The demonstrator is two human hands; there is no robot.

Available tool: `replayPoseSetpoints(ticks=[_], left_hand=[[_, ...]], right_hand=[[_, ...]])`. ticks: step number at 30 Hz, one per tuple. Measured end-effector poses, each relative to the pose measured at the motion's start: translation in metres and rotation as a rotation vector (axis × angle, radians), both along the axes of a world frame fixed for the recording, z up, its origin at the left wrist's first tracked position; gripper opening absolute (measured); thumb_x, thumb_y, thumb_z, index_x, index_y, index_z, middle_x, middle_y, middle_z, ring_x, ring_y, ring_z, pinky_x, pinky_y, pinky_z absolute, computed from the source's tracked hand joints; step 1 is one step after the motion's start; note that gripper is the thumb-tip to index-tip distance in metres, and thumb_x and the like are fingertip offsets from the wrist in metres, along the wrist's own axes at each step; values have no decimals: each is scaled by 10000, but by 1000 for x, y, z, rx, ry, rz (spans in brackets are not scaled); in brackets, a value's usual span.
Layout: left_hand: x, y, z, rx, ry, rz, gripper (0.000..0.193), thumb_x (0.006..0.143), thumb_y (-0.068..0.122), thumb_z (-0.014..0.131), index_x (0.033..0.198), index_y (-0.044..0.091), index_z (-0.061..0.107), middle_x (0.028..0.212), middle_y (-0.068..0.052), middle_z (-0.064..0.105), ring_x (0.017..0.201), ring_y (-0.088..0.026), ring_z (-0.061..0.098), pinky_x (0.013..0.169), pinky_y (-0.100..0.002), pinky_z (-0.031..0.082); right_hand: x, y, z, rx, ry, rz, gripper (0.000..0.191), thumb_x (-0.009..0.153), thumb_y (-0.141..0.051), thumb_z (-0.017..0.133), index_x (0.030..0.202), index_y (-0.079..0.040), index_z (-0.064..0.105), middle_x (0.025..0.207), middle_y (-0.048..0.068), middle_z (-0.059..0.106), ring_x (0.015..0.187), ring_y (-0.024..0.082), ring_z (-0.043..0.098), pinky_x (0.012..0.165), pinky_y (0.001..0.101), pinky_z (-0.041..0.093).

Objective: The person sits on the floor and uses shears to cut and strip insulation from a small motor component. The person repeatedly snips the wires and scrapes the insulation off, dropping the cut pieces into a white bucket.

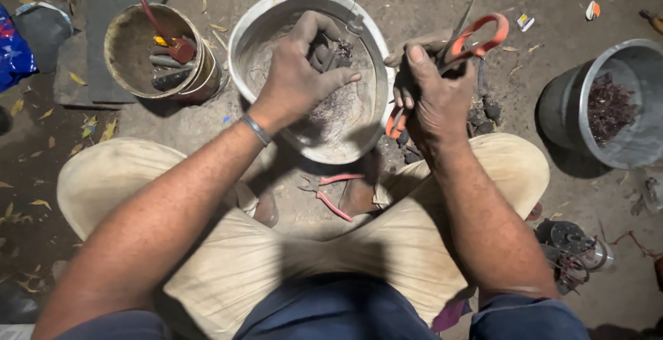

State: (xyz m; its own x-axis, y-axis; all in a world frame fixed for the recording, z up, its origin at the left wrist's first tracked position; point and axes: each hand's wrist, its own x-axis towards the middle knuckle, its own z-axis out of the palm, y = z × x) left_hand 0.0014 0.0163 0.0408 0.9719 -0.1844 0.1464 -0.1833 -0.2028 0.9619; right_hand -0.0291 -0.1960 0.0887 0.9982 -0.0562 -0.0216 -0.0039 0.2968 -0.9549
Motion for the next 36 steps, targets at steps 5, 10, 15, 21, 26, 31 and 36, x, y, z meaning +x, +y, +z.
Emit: replayPoseSetpoints(ticks=[5, 10, 15, 21, 26, 31, 36], left_hand=[[-1, 2, 4, -590, 432, 9, 370, 895, 175, 766, 1182, 73, 557, 958, -67, 705, 823, -122, 728, 661, -269, 654], [3, 10, 2, -817, 320, 66, 371, 996, 144, 715, 1265, -22, 519, 1067, -108, 711, 977, -169, 735, 824, -336, 694], [-4, 3, -6, -730, 306, 48, 342, 998, 126, 714, 1242, 2, 510, 1076, -89, 701, 956, -149, 729, 812, -322, 690], [-9, -3, -6, -630, 228, 36, 314, 1006, 88, 728, 1244, 1, 543, 1067, -88, 699, 942, -143, 707, 804, -307, 660], [-3, 5, -3, -837, 398, 52, 269, 1006, 146, 658, 1210, 14, 543, 1034, -104, 710, 913, -170, 743, 791, -335, 693], [-2, 9, 0, -898, 538, -56, 325, 1017, 179, 629, 1267, -13, 550, 1020, -142, 692, 873, -229, 738, 737, -358, 656], [-3, 8, 4, -948, 493, -140, 379, 1031, 152, 588, 1351, -28, 492, 1132, -179, 691, 965, -237, 732, 812, -380, 663]], right_hand=[[8, -7, -1, 87, 11, -67, 214, 1030, -136, 742, 1111, 3, 601, 882, 129, 685, 537, 134, 514, 502, 299, 456], [9, -8, -9, 92, 41, -109, 245, 1021, -138, 764, 1123, 14, 600, 823, 91, 618, 514, 136, 510, 460, 293, 440], [5, 9, -16, -59, 43, 91, 323, 971, -122, 759, 1254, -9, 650, 989, 80, 721, 598, 62, 518, 508, 230, 421], [0, 22, -27, -247, 134, 70, 155, 976, -109, 763, 1084, -3, 735, 804, 6, 660, 568, 45, 521, 489, 216, 394], [2, 18, -30, -171, 149, 41, 130, 984, -128, 751, 1029, -9, 725, 782, -3, 665, 555, 52, 528, 479, 228, 404], [8, 10, -23, -134, 126, -18, 126, 1014, -123, 750, 1054, -13, 703, 752, -9, 605, 546, 59, 504, 480, 239, 400], [5, 9, -18, -49, 108, -9, 107, 1007, -129, 690, 1012, -28, 654, 872, 64, 753, 506, 71, 507, 442, 237, 400]])
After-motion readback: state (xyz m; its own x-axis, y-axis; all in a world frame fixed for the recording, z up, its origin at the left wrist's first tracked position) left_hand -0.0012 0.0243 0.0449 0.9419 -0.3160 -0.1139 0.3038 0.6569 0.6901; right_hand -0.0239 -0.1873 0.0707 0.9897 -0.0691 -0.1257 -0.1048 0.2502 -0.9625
